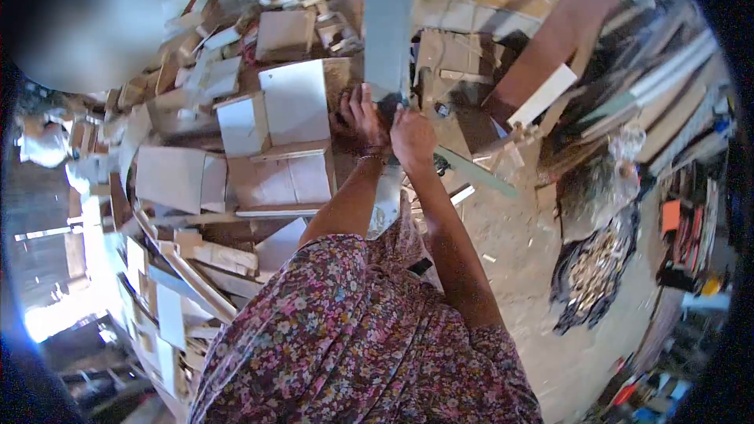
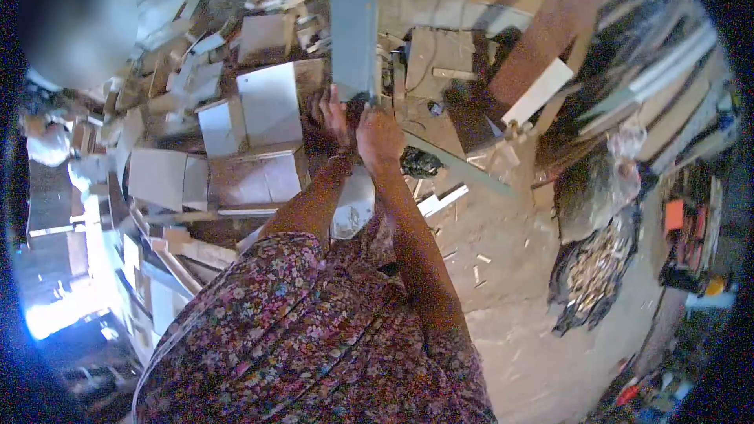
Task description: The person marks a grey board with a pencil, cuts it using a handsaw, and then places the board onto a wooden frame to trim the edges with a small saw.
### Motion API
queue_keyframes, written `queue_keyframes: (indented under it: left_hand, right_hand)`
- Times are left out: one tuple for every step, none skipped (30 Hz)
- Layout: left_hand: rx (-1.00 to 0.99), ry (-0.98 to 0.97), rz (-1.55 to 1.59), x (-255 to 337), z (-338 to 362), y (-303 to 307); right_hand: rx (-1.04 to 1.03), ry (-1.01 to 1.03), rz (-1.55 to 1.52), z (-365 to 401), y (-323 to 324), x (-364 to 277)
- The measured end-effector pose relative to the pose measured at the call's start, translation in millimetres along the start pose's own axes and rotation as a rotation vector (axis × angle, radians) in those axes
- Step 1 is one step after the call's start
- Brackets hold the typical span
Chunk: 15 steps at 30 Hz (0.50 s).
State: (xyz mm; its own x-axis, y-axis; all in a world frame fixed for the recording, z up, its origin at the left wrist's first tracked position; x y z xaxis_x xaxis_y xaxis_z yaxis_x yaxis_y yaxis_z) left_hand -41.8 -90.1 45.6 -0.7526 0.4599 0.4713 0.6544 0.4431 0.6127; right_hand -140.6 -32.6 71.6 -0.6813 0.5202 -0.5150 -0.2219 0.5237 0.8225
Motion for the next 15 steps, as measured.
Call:
queue_keyframes:
  left_hand:
    - [0.057, 0.032, 0.149, -5, 2, -7]
    - [0.115, 0.053, 0.302, -11, 7, -13]
    - [-0.105, 0.241, 0.263, -29, 19, -42]
    - [-0.094, 0.248, 0.264, -24, 13, -36]
    - [0.014, 0.144, 0.214, -11, 6, -19]
    - [0.115, 0.041, 0.162, 3, 0, 3]
    - [-0.004, 0.068, -0.013, 7, -3, 8]
    - [0.000, 0.075, -0.009, 6, -1, 7]
    - [0.002, 0.058, 0.005, 3, 0, 4]
    - [0.004, 0.039, 0.015, 0, 1, 1]
    - [0.010, 0.044, 0.008, -4, 2, -4]
    - [0.006, 0.065, 0.027, -8, 5, -11]
    - [0.004, 0.086, 0.046, -9, 5, -12]
    - [0.006, 0.090, 0.041, -11, 4, -11]
    - [-0.017, 0.094, 0.024, -10, 3, -7]
  right_hand:
    - [0.015, 0.064, 0.017, 8, 4, -3]
    - [-0.038, 0.033, 0.070, 18, -1, 4]
    - [-0.086, -0.005, 0.123, 29, -5, 12]
    - [-0.085, 0.008, 0.125, 38, -1, 14]
    - [-0.136, -0.059, 0.086, 47, 0, 21]
    - [-0.189, -0.131, 0.050, 53, -1, 28]
    - [-0.193, -0.128, 0.057, 51, -3, 30]
    - [-0.142, -0.075, 0.091, 41, -3, 28]
    - [-0.089, -0.020, 0.121, 29, -3, 22]
    - [-0.089, -0.010, 0.120, 15, -7, 17]
    - [-0.089, 0.019, 0.097, 0, -12, 7]
    - [-0.093, 0.046, 0.075, -9, -18, 0]
    - [-0.099, 0.052, 0.072, -15, -23, -4]
    - [-0.070, 0.030, 0.083, -20, -25, -5]
    - [-0.043, 0.000, 0.098, -19, -25, -3]
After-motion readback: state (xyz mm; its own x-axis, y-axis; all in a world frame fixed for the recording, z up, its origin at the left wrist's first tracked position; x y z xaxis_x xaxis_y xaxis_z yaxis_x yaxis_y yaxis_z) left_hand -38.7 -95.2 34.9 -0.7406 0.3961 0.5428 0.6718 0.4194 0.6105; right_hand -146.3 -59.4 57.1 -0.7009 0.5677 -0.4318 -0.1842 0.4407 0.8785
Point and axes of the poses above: each hand's wrist, its own z-axis away from the middle knuckle, its own y-axis out of the back of the hand, x = y × z, the point moved 8 cm from there along -z, towards the middle knuckle, and after that the axes turned 9 degrees about x, right-handed, at the moved point
